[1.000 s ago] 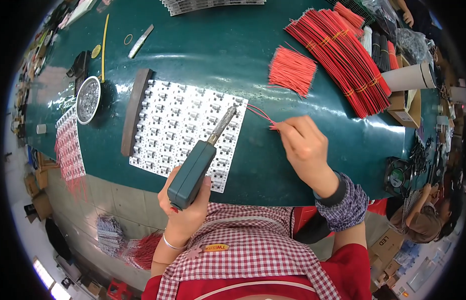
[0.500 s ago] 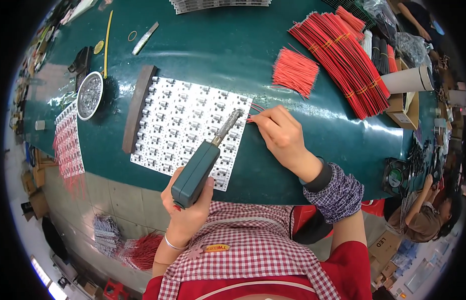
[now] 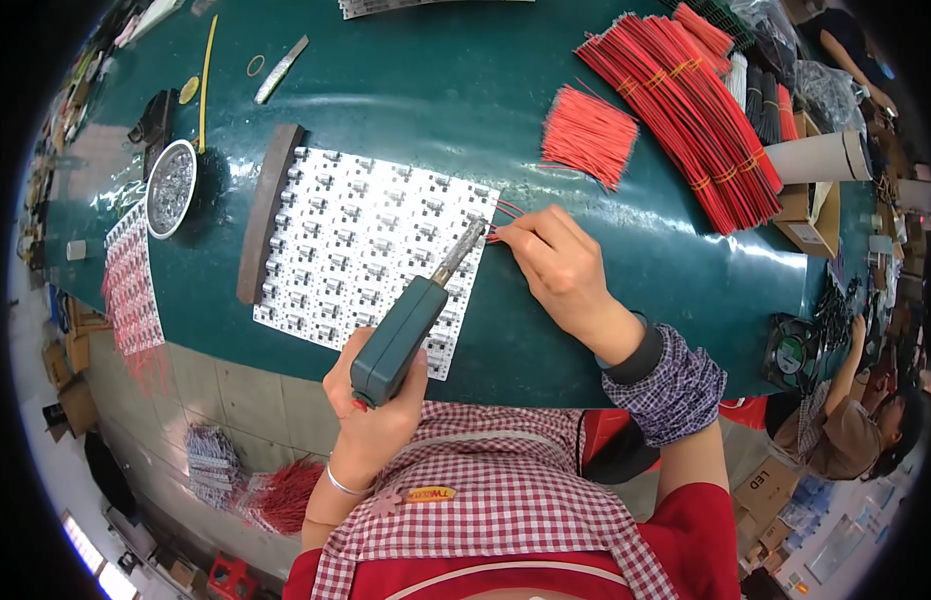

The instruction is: The person solders thin red wires onto an array of small circuit boards using a soldering iron and a spool of solder.

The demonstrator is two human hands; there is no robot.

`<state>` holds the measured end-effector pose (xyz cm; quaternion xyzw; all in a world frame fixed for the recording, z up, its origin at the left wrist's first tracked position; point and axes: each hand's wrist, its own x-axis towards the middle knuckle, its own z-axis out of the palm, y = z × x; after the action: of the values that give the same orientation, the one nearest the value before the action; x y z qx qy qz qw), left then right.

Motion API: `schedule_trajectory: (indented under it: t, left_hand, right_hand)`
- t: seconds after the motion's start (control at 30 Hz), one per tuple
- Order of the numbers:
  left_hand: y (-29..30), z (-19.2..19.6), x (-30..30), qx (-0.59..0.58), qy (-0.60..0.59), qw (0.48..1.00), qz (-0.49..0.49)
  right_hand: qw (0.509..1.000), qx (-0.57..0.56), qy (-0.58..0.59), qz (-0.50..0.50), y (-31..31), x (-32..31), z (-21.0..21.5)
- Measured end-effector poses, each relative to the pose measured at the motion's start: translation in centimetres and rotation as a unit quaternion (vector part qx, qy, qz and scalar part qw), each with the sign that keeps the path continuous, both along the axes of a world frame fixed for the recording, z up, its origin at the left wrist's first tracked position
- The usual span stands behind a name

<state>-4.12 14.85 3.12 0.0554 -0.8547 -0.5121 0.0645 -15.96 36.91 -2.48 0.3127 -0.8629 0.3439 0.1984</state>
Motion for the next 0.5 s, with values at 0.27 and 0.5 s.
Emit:
schedule_trajectory:
  t: [0.27,0.5]
  left_hand:
    - [0.1,0.4,-0.2,-0.001,0.003,1.0,0.0]
    - [-0.2,1.3,0.1,-0.026,0.029,0.999,-0.006]
  right_hand:
    - [1.0,0.017,-0.002,-0.007,-0.1,0.1,0.0]
    - [1.0,0.012,0.0,-0.012,-0.1,0.1,0.0]
